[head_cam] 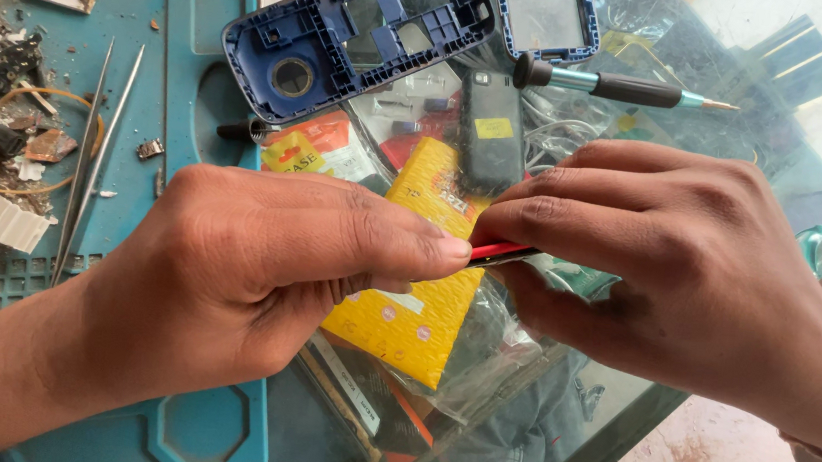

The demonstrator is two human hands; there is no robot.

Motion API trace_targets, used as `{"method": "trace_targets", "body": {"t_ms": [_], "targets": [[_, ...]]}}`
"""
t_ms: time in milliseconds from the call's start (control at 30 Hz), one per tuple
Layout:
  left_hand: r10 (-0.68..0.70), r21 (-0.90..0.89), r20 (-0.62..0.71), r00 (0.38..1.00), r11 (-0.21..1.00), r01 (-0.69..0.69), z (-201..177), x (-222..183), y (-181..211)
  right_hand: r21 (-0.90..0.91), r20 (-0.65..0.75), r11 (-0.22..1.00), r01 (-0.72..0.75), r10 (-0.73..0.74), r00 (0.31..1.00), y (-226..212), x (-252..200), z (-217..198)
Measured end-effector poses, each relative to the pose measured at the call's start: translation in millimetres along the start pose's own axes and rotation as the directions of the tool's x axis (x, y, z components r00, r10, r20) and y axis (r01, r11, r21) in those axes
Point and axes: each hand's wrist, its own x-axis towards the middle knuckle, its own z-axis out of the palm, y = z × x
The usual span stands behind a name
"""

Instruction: The person handles a red battery and then uses tweezers to manipulate small components on a green circuit board. The person repeatedly adjusts and repositions tiny parts on the board using the tweezers while holding the board steady with the other hand.

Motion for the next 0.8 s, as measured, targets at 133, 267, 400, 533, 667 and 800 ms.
{"method": "trace_targets", "body": {"t_ms": [133,267,400,533,667,800], "targets": [[-0.024,-0.014,0.001,1.000,1.000,0.024,0.1,0.0,0.5,0.000,0.011,1.000,-0.002,0.002,1.000,-0.3,-0.2,-0.5],[-0.023,-0.014,0.000,1.000,1.000,0.023,0.2,-0.4,0.4,0.007,0.004,1.000,0.004,-0.004,1.000,-0.1,0.2,-0.3],[-0.027,0.019,0.018,0.999,0.999,0.026,-0.2,-0.5,-1.1,0.002,0.005,1.000,-0.007,0.007,1.000,0.5,-1.2,0.2],[-0.016,-0.013,-0.004,1.000,1.000,0.016,-0.2,1.1,0.1,-0.016,0.034,1.000,0.003,-0.003,0.999,3.1,-1.4,-0.7],[-0.003,-0.001,-0.006,1.000,1.000,0.003,-0.5,2.1,1.5,-0.031,0.054,0.999,0.015,-0.013,0.998,4.7,-3.7,-1.5],[-0.017,-0.002,-0.008,1.000,1.000,0.017,0.3,1.9,1.9,-0.021,0.086,1.000,0.019,-0.018,0.996,8.3,-4.1,-2.8]]}}
